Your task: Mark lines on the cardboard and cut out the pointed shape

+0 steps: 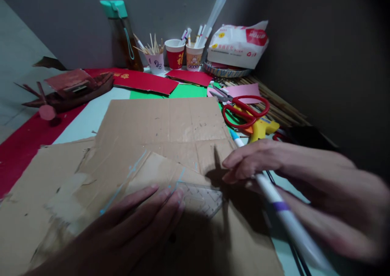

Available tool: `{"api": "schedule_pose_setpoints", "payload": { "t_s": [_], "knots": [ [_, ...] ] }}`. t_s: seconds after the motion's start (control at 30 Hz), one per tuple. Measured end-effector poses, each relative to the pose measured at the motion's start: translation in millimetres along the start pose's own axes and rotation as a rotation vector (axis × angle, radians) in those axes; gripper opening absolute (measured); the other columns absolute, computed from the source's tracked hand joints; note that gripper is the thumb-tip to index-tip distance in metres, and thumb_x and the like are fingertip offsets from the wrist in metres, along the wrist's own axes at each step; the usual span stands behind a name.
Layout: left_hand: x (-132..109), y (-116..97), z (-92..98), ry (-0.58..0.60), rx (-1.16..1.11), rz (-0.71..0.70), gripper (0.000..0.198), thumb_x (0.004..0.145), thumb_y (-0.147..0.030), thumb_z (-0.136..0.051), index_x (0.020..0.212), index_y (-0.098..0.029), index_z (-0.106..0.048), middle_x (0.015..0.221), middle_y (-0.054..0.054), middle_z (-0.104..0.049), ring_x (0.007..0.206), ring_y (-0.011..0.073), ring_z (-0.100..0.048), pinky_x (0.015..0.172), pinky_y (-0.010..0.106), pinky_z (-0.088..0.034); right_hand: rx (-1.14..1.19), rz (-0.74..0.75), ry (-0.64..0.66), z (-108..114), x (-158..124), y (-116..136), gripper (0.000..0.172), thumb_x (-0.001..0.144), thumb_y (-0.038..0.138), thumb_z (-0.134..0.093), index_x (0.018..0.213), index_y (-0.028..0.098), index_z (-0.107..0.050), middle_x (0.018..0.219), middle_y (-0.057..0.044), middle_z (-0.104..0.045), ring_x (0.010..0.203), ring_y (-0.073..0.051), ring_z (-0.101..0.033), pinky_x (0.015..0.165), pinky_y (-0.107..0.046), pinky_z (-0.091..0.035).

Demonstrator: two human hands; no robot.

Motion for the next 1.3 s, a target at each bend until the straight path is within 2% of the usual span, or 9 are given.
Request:
{"api": "schedule_pose_setpoints", "payload": {
  "t_s": [0.13, 0.2, 0.33, 0.5, 0.63, 0.83, 0.93, 1.2, 1.3],
  "knots": [
    [-0.5, -4.2, 1.9, 0.012, 0.063, -0.048, 0.059, 0.104, -0.023, -0.034, 0.163, -0.015, -0.025, 0.173, -0.007, -0.023, 0.154, 0.0141, -0.032, 0.128, 0.024, -0.025, 0.22, -0.096, -0.163, 7.5, 2.9, -1.1, 0.019, 0.102, 0.029, -0.063, 0.11, 0.031, -0.08, 0.112, 0.002, -0.079, 0.113, -0.015, -0.073, 0.1, -0.018, -0.057],
    [-1.3, -6.8, 1.3, 0.026, 0.086, -0.075, 0.061, 0.103, -0.024, -0.035, 0.163, -0.013, -0.024, 0.174, -0.004, -0.022, 0.155, 0.0158, -0.03, 0.129, 0.026, -0.022, 0.3, -0.128, -0.201, 2.3, 7.5, -2.4, 0.017, 0.101, 0.032, -0.065, 0.103, 0.03, -0.082, 0.105, 0.001, -0.079, 0.105, -0.014, -0.074, 0.088, -0.016, -0.06],
    [-5.7, -9.5, -3.7, 0.052, 0.115, -0.091, 0.064, 0.1, -0.022, -0.038, 0.162, -0.012, -0.026, 0.173, 0.0, -0.027, 0.153, 0.0198, -0.035, 0.131, 0.032, -0.022, 0.496, -0.222, -0.224, -19.0, 19.4, -9.7, 0.011, 0.095, 0.031, -0.073, 0.09, 0.022, -0.076, 0.084, -0.001, -0.072, 0.067, -0.011, -0.072, 0.056, -0.015, -0.06],
    [-8.1, -11.8, -8.0, 0.078, 0.132, -0.123, 0.062, 0.097, -0.021, -0.039, 0.159, -0.017, -0.037, 0.168, 0.002, -0.037, 0.152, 0.0207, -0.038, 0.131, 0.035, -0.025, 0.675, -0.329, -0.224, -38.4, 26.5, -20.4, 0.017, 0.09, 0.031, -0.079, 0.086, 0.019, -0.068, 0.074, 0.001, -0.071, 0.062, -0.009, -0.071, 0.056, -0.015, -0.061],
    [-2.5, -10.0, -4.1, 0.052, 0.124, -0.1, 0.05, 0.099, -0.02, -0.037, 0.147, -0.02, -0.052, 0.165, 0.002, -0.042, 0.15, 0.0185, -0.038, 0.131, 0.034, -0.023, 0.664, -0.285, -0.198, -42.3, 29.5, -19.0, 0.014, 0.09, 0.027, -0.079, 0.086, 0.019, -0.069, 0.075, 0.001, -0.071, 0.061, -0.009, -0.07, 0.056, -0.014, -0.061],
    [-3.0, -12.6, -6.5, 0.049, 0.136, -0.105, 0.044, 0.103, -0.02, -0.033, 0.138, -0.021, -0.059, 0.162, 0.003, -0.044, 0.145, 0.0187, -0.044, 0.131, 0.035, -0.022, 0.578, -0.266, -0.211, -41.3, 29.5, -17.5, 0.005, 0.09, 0.021, -0.076, 0.088, 0.023, -0.072, 0.081, 0.002, -0.071, 0.064, -0.008, -0.072, 0.058, -0.013, -0.062],
    [-5.7, -13.2, -10.6, 0.075, 0.144, -0.123, 0.044, 0.101, -0.021, -0.036, 0.139, -0.021, -0.058, 0.164, 0.004, -0.043, 0.148, 0.0223, -0.042, 0.131, 0.039, -0.023, 0.541, -0.243, -0.214, -40.0, 30.7, -15.8, 0.003, 0.091, 0.023, -0.076, 0.089, 0.024, -0.073, 0.082, 0.002, -0.071, 0.063, -0.009, -0.072, 0.058, -0.015, -0.063],
    [-6.2, -11.8, -7.1, 0.06, 0.095, -0.076, 0.05, 0.1, -0.019, -0.036, 0.147, -0.019, -0.052, 0.169, 0.002, -0.035, 0.151, 0.019, -0.038, 0.131, 0.034, -0.023, 0.439, -0.164, -0.179, -37.4, 32.4, -9.6, 0.004, 0.092, 0.019, -0.073, 0.09, 0.017, -0.07, 0.083, -0.002, -0.073, 0.063, -0.011, -0.073, 0.056, -0.018, -0.063],
    [-7.4, -11.5, -6.8, 0.058, 0.084, -0.069, 0.047, 0.097, -0.019, -0.04, 0.141, -0.023, -0.058, 0.166, 0.001, -0.041, 0.15, 0.0191, -0.039, 0.13, 0.033, -0.024, 0.406, -0.136, -0.168, -37.2, 31.8, -8.5, 0.005, 0.092, 0.017, -0.072, 0.088, 0.017, -0.069, 0.083, -0.001, -0.072, 0.066, -0.012, -0.074, 0.058, -0.018, -0.062]
  ]
}}
Point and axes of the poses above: each hand's wrist, its own x-axis towards the middle knuckle, its own z-axis out of the back of the hand, y = z × x, the point moved 9 cm from there along x, towards the middle knuckle
